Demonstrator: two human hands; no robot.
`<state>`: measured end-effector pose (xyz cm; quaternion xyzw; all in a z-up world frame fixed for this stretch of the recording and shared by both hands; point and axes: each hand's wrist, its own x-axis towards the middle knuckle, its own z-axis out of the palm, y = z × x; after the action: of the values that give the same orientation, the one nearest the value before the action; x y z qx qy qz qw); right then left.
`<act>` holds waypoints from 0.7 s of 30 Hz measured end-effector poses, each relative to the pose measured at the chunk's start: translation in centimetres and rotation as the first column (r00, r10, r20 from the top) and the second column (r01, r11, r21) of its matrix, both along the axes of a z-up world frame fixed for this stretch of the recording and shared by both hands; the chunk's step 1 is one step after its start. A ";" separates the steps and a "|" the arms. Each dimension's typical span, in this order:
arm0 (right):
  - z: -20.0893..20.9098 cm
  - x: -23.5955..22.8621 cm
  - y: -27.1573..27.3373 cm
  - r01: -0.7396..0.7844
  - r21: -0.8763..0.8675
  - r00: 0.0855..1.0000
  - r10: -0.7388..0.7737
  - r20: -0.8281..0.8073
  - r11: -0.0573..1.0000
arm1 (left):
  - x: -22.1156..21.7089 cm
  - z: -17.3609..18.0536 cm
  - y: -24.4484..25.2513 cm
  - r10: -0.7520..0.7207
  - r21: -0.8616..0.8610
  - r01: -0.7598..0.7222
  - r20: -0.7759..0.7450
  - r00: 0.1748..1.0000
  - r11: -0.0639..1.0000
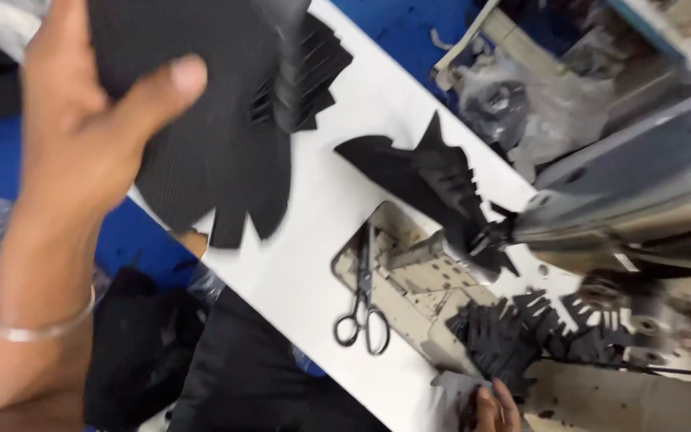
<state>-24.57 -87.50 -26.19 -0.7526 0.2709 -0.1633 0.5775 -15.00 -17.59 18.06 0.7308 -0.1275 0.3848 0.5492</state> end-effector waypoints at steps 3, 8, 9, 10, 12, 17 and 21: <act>4.4 1.6 3.4 -0.053 0.011 0.999 0.053 0.000 0.999 | -4.9 -2.6 -0.2 -0.176 -0.204 0.137 -0.186 0.967 0.969; 2.6 7.0 -7.0 -0.364 0.129 0.930 0.366 0.005 0.922 | -4.3 -16.0 0.0 -0.519 -0.531 0.283 -0.369 0.771 0.799; 1.3 10.6 -9.9 -0.420 0.172 0.905 0.424 0.010 0.891 | -3.7 -19.3 0.2 -0.316 -0.210 0.237 -0.607 0.729 0.949; -0.5 14.1 -12.6 -0.472 0.215 0.877 0.480 0.017 0.855 | -3.0 -22.6 0.3 -0.044 0.141 0.225 -0.751 0.659 0.964; 3.9 13.9 -4.6 -0.547 0.293 0.825 0.564 0.030 0.785 | -3.4 -23.4 0.7 0.016 0.214 0.204 -0.727 0.686 0.955; 21.5 8.6 22.8 -0.634 0.002 0.763 0.625 0.165 0.774 | -3.1 -24.2 0.7 -0.024 0.213 0.233 -0.687 0.726 0.949; 26.4 10.4 35.0 -0.771 0.166 0.635 0.762 0.131 0.614 | -2.9 -25.6 0.5 0.004 0.217 0.191 -0.671 0.742 0.957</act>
<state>-14.15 -52.49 0.25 -0.7279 -0.0745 0.1101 0.6726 -17.89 -17.10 -7.54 0.8803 -0.0121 0.0497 0.4716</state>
